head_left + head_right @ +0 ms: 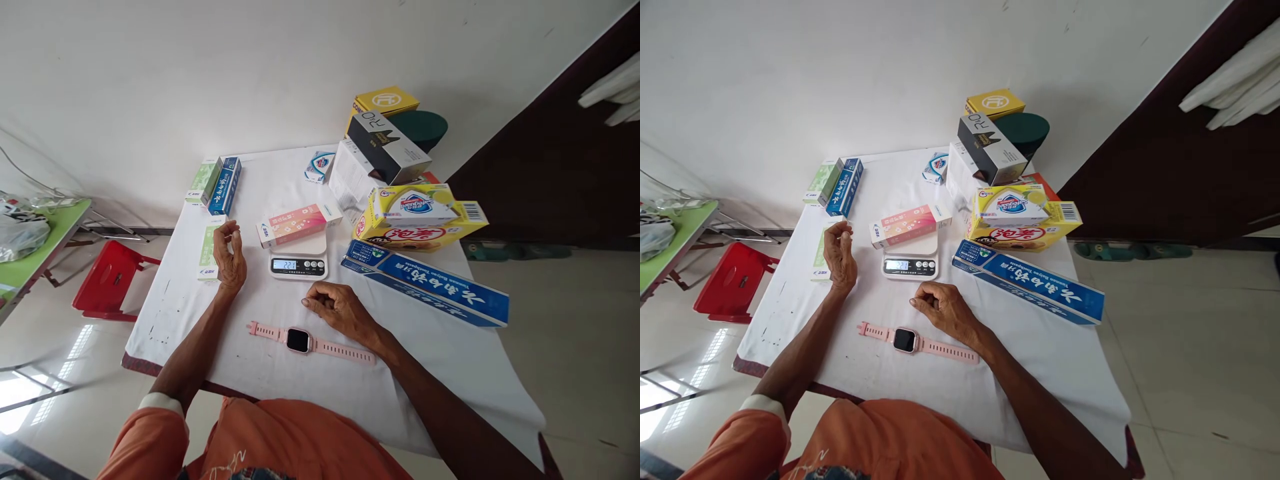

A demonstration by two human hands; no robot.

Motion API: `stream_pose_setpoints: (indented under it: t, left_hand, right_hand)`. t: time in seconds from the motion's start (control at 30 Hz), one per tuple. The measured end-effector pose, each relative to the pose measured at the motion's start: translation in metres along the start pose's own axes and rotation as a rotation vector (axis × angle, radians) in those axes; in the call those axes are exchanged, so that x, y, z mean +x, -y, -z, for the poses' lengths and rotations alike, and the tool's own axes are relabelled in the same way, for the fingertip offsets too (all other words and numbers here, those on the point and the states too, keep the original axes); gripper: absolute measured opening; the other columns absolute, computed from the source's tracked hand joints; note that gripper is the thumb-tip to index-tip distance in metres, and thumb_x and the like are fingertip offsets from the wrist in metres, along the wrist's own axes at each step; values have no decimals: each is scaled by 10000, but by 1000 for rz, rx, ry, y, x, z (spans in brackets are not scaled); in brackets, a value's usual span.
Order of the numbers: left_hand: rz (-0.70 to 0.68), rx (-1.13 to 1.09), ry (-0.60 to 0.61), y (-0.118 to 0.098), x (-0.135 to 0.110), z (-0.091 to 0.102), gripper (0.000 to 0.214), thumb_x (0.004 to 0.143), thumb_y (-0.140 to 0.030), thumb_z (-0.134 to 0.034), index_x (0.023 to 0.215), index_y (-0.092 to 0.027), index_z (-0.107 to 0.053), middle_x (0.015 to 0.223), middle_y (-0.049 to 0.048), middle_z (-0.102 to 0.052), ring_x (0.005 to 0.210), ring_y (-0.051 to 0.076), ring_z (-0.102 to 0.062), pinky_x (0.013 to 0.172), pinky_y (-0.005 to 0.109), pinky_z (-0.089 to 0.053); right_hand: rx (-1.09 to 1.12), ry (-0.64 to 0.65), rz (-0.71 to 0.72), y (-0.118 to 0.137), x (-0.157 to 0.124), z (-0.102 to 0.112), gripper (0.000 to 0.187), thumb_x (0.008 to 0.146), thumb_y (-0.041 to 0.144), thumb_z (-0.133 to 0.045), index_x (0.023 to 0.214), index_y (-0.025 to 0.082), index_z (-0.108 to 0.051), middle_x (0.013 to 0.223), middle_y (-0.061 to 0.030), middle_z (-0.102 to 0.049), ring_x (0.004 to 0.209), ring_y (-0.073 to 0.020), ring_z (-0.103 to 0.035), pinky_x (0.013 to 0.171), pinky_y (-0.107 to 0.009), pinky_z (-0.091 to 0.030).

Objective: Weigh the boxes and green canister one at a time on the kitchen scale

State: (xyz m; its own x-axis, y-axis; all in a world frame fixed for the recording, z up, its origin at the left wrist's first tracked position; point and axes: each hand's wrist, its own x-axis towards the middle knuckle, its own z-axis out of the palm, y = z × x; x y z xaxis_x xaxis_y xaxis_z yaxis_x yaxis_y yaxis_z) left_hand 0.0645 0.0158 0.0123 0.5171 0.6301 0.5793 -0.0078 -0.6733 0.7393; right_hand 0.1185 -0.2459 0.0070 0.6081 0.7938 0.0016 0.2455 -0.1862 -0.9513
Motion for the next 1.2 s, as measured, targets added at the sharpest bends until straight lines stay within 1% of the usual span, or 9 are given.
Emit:
stream_pose_setpoints:
  t: [0.1, 0.3, 0.43, 0.6, 0.7, 0.8, 0.9, 1.03, 1.2]
  left_hand:
    - [-46, 35, 68, -8, 2, 1, 370, 1076, -482, -414, 1278, -207, -558, 1237, 128, -661, 1123, 230, -652, 966, 408, -511]
    - [-297, 346, 553, -45, 23, -14, 786, 918, -615, -656, 1537, -214, -387, 1515, 183, -503, 1430, 351, -446, 1163, 544, -381]
    - [-329, 595, 799, -67, 42, -29, 625, 910, -476, -689, 1427, -168, -520, 1360, 169, -622, 1302, 363, -542, 1113, 533, -401]
    - [-260, 770, 893, -78, 57, -33, 373, 910, -333, -650, 1258, -201, -620, 1243, 125, -681, 1162, 330, -632, 969, 452, -476]
    - [-215, 707, 944, -75, 69, -33, 377, 880, -356, -679, 1228, -218, -632, 1236, 104, -702, 1092, 302, -673, 896, 411, -502]
    - [-156, 624, 877, -71, 94, -42, 371, 842, -444, -714, 1135, -222, -671, 1145, 101, -742, 1009, 294, -695, 834, 389, -512]
    - [-54, 594, 735, -73, 127, -70, 380, 807, -515, -729, 1026, -207, -691, 1054, 124, -760, 954, 310, -705, 789, 388, -508]
    - [100, 584, 618, -81, 167, -136, 398, 788, -514, -735, 1010, -187, -689, 1091, 164, -753, 1040, 344, -708, 821, 403, -512]
    - [274, 549, 614, -86, 183, -214, 518, 771, -465, -785, 1154, -138, -663, 1247, 237, -709, 1157, 370, -690, 852, 401, -511]
  right_hand:
    - [9, -3, 0, -2, 0, 0, 249, 909, 369, -644, 738, 189, -632, 656, 21, -583, 582, -114, -462, 583, -259, -381]
    - [8, -9, 5, -4, 2, 0, 230, 894, 349, -655, 729, 192, -624, 682, 11, -606, 614, -126, -501, 608, -262, -396]
    - [14, -12, 7, -4, 2, 0, 208, 891, 329, -649, 736, 193, -618, 692, 6, -617, 623, -130, -513, 613, -262, -398]
    - [28, -10, -4, -5, 3, 0, 202, 886, 307, -656, 726, 190, -618, 681, 8, -617, 615, -126, -512, 602, -256, -387]
    - [27, -17, 1, -4, 3, 1, 191, 886, 278, -656, 723, 186, -618, 679, 10, -619, 616, -124, -513, 598, -252, -383]
    - [31, -24, 7, -2, 2, 2, 189, 889, 256, -660, 720, 187, -609, 674, 15, -607, 615, -122, -506, 597, -249, -385]
    - [33, -31, 12, -2, 1, 2, 203, 889, 241, -657, 704, 193, -590, 661, 17, -594, 612, -124, -500, 594, -251, -378]
    - [58, -25, 6, -3, 1, 2, 211, 892, 269, -654, 705, 202, -583, 661, 15, -593, 609, -127, -499, 582, -246, -375]
    - [60, -19, 29, -5, 0, 3, 222, 901, 278, -638, 707, 204, -562, 666, 18, -587, 618, -130, -507, 609, -255, -382]
